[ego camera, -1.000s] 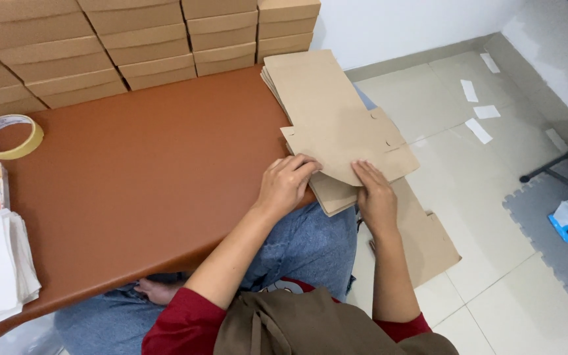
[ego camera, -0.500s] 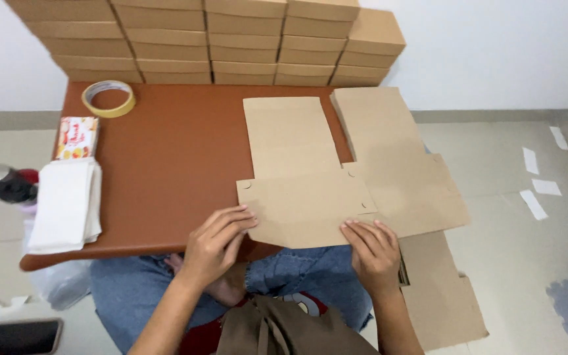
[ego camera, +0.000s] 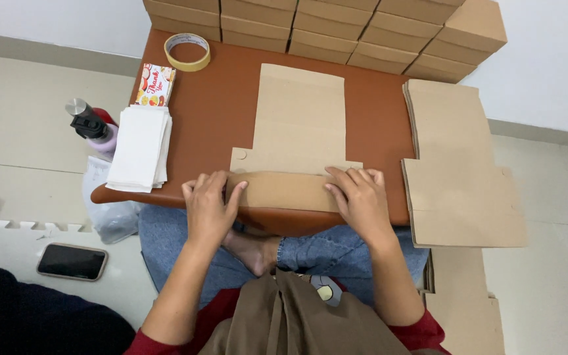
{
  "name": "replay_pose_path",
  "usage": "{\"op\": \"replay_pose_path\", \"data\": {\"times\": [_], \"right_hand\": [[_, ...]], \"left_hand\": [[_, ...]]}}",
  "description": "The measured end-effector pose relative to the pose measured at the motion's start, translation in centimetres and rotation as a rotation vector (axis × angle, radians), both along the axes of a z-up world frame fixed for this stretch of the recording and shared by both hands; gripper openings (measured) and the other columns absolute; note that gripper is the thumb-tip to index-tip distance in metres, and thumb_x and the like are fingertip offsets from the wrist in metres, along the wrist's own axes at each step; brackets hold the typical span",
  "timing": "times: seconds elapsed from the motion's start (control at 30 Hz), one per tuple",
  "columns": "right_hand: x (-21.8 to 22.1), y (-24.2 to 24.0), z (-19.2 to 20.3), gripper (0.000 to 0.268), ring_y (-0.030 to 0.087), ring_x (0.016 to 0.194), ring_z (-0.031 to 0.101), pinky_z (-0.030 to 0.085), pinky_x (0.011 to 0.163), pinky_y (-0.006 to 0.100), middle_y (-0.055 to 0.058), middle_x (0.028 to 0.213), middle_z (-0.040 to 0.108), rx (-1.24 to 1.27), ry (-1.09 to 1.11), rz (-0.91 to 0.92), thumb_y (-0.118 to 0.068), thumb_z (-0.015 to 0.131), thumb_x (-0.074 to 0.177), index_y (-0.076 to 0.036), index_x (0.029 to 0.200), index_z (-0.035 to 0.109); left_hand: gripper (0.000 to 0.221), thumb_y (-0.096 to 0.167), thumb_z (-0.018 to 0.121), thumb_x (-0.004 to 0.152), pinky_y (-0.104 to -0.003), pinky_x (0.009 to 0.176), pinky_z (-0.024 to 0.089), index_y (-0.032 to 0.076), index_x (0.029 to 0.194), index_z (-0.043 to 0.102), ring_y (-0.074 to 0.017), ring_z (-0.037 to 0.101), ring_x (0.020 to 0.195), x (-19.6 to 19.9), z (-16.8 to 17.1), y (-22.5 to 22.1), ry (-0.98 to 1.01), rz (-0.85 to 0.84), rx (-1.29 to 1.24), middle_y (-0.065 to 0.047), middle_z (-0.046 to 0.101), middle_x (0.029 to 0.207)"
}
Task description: Assembling a cardboard box from a flat template by folding flaps and tucking them into place.
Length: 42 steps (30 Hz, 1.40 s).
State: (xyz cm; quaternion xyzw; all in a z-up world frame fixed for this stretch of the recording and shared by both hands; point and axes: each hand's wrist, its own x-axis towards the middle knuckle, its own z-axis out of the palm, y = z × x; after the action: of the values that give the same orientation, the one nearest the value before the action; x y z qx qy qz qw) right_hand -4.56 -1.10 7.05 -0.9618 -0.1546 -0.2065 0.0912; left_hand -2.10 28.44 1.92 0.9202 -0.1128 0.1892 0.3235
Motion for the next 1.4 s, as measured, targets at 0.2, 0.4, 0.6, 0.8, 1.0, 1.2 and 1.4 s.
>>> {"op": "replay_pose_path", "data": {"times": [0.2, 0.4, 0.6, 0.8, 1.0, 1.2, 1.4], "right_hand": [[-1.8, 0.8, -2.4, 0.033, 0.028, 0.127, 0.059, 0.033, 0.116, 0.052, 0.009, 0.129, 0.064, 0.205, 0.153, -0.089, -0.017, 0.062, 0.098, -0.014, 0.131, 0.065], [-5.5, 4.1, -7.6, 0.067, 0.025, 0.157, 0.009, 0.006, 0.129, 0.041, 0.015, 0.168, 0.011, -0.119, 0.265, -0.082, -0.048, 0.019, 0.108, -0.005, 0.16, 0.011], [-2.7, 12.4, -6.5, 0.075, 0.037, 0.154, 0.023, 0.016, 0.127, 0.047, 0.027, 0.163, 0.026, -0.05, 0.202, 0.191, -0.049, 0.038, 0.105, 0.003, 0.156, 0.023], [-1.4, 15.1, -5.1, 0.072, 0.042, 0.15, 0.029, 0.023, 0.126, 0.048, 0.032, 0.158, 0.033, 0.006, 0.115, 0.293, -0.035, 0.055, 0.1, 0.011, 0.151, 0.034], [-3.9, 3.5, -6.7, 0.073, 0.03, 0.155, 0.013, 0.013, 0.128, 0.045, 0.016, 0.168, 0.011, -0.16, 0.268, 0.049, -0.05, 0.035, 0.105, -0.013, 0.162, 0.007], [-5.2, -4.2, -4.3, 0.053, 0.029, 0.141, 0.047, 0.038, 0.116, 0.042, 0.015, 0.151, 0.051, -0.31, 0.01, 0.16, -0.004, 0.05, 0.097, -0.008, 0.149, 0.047], [-5.1, -5.9, 0.8, 0.027, 0.02, 0.106, 0.074, 0.056, 0.079, 0.031, 0.005, 0.114, 0.076, 0.091, -0.02, 0.346, 0.002, 0.059, 0.093, -0.008, 0.117, 0.069]], "left_hand": [[0.029, 0.031, 0.077, 0.086, -0.047, 0.091, 0.036, 0.013, 0.108, 0.069, -0.0261, 0.061, 0.092, 1.2, 0.2, -0.4, 0.017, -0.04, 0.112, -0.005, 0.067, 0.089], [0.017, 0.028, 0.074, 0.091, -0.042, 0.087, 0.039, 0.021, 0.106, 0.076, -0.0214, 0.06, 0.094, 1.7, 0.2, 0.0, -0.229, -0.116, 0.19, 0.003, 0.068, 0.105], [0.032, 0.014, 0.064, 0.09, -0.043, 0.085, 0.041, 0.023, 0.12, 0.073, -0.0257, 0.059, 0.094, 3.1, -0.1, 1.9, -0.108, -0.329, 0.224, 0.001, 0.067, 0.108], [0.039, 0.013, 0.058, 0.088, -0.041, 0.09, 0.042, 0.02, 0.124, 0.07, -0.0239, 0.06, 0.1, 3.3, -0.2, 2.4, -0.087, -0.349, 0.247, 0.003, 0.068, 0.114], [0.076, 0.067, 0.065, 0.083, -0.044, 0.092, 0.042, 0.009, 0.133, 0.06, -0.0272, 0.057, 0.101, 1.5, 1.5, 2.1, -0.193, -0.356, 0.362, -0.003, 0.062, 0.133], [0.051, 0.01, 0.06, 0.08, -0.045, 0.106, 0.041, 0.01, 0.131, 0.062, -0.0236, 0.058, 0.119, 0.7, -0.4, 2.9, -0.284, -0.497, 0.393, -0.004, 0.064, 0.129], [0.015, 0.004, 0.058, 0.093, -0.038, 0.084, 0.047, 0.011, 0.099, 0.069, -0.0206, 0.064, 0.085, -0.2, 2.3, 2.2, -0.196, -0.476, -0.044, -0.001, 0.068, 0.093]]}}
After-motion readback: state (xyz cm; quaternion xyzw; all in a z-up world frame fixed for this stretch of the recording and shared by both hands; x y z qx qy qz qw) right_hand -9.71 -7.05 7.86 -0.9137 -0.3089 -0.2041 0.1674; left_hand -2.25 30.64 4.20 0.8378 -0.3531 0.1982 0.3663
